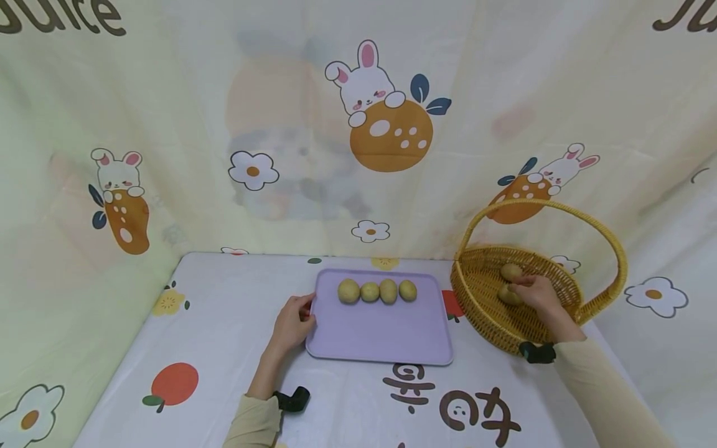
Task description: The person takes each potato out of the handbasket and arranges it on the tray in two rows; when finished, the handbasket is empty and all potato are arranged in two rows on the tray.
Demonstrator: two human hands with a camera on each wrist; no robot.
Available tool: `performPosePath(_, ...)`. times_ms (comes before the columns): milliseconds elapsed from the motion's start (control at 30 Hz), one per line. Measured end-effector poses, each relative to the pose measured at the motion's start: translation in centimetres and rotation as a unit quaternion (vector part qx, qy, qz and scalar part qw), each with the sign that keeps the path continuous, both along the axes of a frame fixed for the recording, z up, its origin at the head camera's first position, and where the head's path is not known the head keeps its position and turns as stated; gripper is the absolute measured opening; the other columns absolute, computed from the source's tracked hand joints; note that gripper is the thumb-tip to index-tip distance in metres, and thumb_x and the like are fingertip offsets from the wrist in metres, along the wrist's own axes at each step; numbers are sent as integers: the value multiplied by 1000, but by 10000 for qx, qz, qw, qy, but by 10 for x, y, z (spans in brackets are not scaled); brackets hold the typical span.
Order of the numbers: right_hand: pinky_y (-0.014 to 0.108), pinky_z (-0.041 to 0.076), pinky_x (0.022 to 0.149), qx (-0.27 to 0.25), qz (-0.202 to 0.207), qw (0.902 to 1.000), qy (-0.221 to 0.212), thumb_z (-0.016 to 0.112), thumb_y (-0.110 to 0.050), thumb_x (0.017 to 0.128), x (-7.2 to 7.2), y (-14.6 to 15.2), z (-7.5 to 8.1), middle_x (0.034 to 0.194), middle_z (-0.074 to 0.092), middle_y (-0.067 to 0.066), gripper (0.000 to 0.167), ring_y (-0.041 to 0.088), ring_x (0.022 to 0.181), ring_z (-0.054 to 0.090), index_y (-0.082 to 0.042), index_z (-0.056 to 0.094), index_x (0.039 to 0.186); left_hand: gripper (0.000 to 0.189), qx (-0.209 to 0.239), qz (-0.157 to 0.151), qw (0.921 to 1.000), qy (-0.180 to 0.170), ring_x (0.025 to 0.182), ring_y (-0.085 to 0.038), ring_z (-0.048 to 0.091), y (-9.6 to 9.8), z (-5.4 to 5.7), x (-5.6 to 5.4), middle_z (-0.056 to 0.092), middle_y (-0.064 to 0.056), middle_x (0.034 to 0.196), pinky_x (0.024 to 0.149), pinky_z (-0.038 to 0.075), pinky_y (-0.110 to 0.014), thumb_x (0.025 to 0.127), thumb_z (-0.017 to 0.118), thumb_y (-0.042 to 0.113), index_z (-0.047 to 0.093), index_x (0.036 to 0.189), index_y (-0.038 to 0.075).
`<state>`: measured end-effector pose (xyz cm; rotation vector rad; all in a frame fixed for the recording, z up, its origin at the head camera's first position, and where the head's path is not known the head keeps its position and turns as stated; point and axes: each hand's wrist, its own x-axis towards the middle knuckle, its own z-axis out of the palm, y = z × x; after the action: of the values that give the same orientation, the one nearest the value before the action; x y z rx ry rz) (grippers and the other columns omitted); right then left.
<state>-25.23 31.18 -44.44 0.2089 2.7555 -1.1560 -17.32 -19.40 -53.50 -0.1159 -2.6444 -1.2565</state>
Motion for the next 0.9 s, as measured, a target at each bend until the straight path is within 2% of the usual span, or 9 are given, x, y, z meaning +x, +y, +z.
performPosePath(100, 42, 48, 81, 89, 114, 9997, 172, 56, -11, 93, 1, 2, -3, 127, 46, 42, 47, 46, 110, 49, 24, 50, 123, 51, 3, -8, 10000, -13, 82, -20, 61, 1, -1, 0, 59, -12, 96, 77, 51, -35, 78, 66, -3, 62, 129, -4)
performPosePath(133, 39, 49, 75, 74, 152, 9994, 296, 57, -8, 91, 1, 3, -4, 116, 52, 41, 43, 43, 101, 53, 25, 52, 118, 51, 4, -6, 10000, -12, 82, -20, 61, 1, -1, 0, 59, -12, 96, 77, 51, -34, 78, 65, -3, 62, 129, -4)
performPosePath(200, 31, 47, 65, 159, 190, 9981, 563, 60, -3, 87, 2, 5, -6, 101, 56, 35, 38, 34, 86, 54, 26, 56, 111, 51, 2, -5, 10000, 4, 82, -20, 61, 1, -1, 0, 59, -12, 96, 77, 51, -34, 78, 65, -4, 62, 129, -4)
performPosePath(300, 24, 42, 57, 166, 139, 9974, 692, 62, -2, 84, 3, 8, -9, 94, 55, 25, 37, 19, 74, 48, 26, 57, 108, 51, 11, -12, 10000, -3, 82, -20, 61, 1, -1, 0, 58, -12, 96, 77, 52, -34, 78, 65, -4, 62, 129, -4)
performPosePath(333, 25, 43, 56, 125, 90, 9979, 632, 62, -3, 85, 4, 8, -10, 93, 54, 23, 37, 16, 72, 47, 25, 57, 109, 51, 11, -17, 10000, -3, 82, -20, 61, 1, -1, 0, 58, -12, 96, 77, 52, -34, 79, 65, -4, 61, 129, -4)
performPosePath(400, 25, 45, 58, 10, -21, 9990, 440, 63, -6, 87, 5, 8, -10, 102, 53, 27, 43, 15, 74, 49, 25, 54, 115, 51, 4, -23, 10000, -9, 82, -20, 61, 1, -1, 0, 58, -12, 96, 77, 51, -34, 79, 65, -3, 62, 129, -4)
performPosePath(500, 30, 49, 58, -229, -114, 9996, 153, 62, -9, 88, 5, 7, -8, 103, 53, 26, 46, 13, 70, 52, 25, 51, 118, 51, -9, -24, 10000, 7, 81, -20, 61, 0, -1, -1, 58, -12, 95, 77, 51, -34, 78, 65, -3, 62, 129, -3)
performPosePath(733, 34, 54, 64, -461, -130, 9978, -458, 63, -15, 91, 2, 5, -3, 92, 61, 13, 50, 13, 70, 60, 22, 48, 122, 51, -2, 13, 10000, 35, 81, -20, 61, -1, -3, 0, 59, -12, 95, 77, 51, -35, 78, 65, -3, 62, 129, -3)
performPosePath(900, 33, 54, 67, -660, -67, 9951, -736, 63, -18, 93, 1, 5, -4, 84, 63, 0, 46, 12, 72, 61, 20, 54, 118, 51, -12, 2, 10000, 1, 82, -20, 61, -1, -3, -1, 58, -13, 96, 77, 51, -35, 78, 65, -3, 62, 129, -3)
